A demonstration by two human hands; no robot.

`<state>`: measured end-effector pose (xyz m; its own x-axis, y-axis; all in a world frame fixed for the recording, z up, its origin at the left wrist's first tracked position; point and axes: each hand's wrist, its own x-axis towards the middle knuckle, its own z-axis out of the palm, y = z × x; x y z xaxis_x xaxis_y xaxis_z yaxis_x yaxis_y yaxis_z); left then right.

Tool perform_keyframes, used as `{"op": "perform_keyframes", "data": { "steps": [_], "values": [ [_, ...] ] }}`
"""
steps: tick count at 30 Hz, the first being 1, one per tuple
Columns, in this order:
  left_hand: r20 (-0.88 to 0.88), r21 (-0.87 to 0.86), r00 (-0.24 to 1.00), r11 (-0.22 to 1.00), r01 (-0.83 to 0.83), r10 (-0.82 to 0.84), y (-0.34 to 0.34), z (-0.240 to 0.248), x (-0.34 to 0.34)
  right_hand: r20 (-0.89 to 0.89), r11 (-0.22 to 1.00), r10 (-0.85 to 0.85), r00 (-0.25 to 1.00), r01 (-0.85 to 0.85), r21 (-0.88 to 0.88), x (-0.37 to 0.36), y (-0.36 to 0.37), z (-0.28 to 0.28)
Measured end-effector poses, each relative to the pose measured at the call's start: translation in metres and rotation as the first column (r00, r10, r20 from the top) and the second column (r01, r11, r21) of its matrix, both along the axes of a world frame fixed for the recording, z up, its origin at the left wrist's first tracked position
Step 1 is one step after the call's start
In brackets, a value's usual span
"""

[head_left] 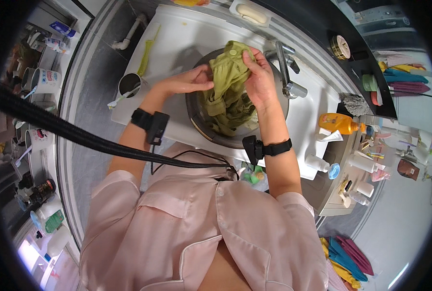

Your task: Hand washing a green garment in a basin at a bathroom sink.

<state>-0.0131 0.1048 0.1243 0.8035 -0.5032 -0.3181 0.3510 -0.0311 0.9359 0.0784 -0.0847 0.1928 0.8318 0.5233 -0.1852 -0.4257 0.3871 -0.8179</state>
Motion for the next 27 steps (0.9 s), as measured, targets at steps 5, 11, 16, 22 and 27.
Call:
{"op": "perform_keyframes", "data": {
  "steps": [5,11,16,22,27],
  "values": [
    [0.127,0.04,0.889,0.893,-0.448,0.44,-0.023,-0.018,0.013,-0.194,0.999,0.053,0.979,-0.051,0.018,0.004,0.02,-0.007],
    [-0.237,-0.063,0.668,0.675,-0.735,0.706,-0.056,-0.01,0.021,-0.07,0.831,0.146,0.987,-0.161,-0.532,0.026,0.038,-0.029],
    [-0.176,-0.216,0.685,0.652,-0.727,0.706,-0.056,-0.022,0.031,0.155,0.029,0.799,0.58,0.221,-0.975,0.026,0.049,-0.001],
    [-0.603,-0.413,0.546,0.358,-0.837,0.581,-0.06,-0.043,0.027,0.622,0.401,0.756,0.204,0.607,-0.686,0.048,0.129,0.018],
    [-0.659,-0.459,0.612,0.41,-0.788,0.438,-0.054,-0.05,0.018,0.718,0.53,0.694,0.049,0.641,-0.556,0.104,0.174,-0.021]
  ]
}}
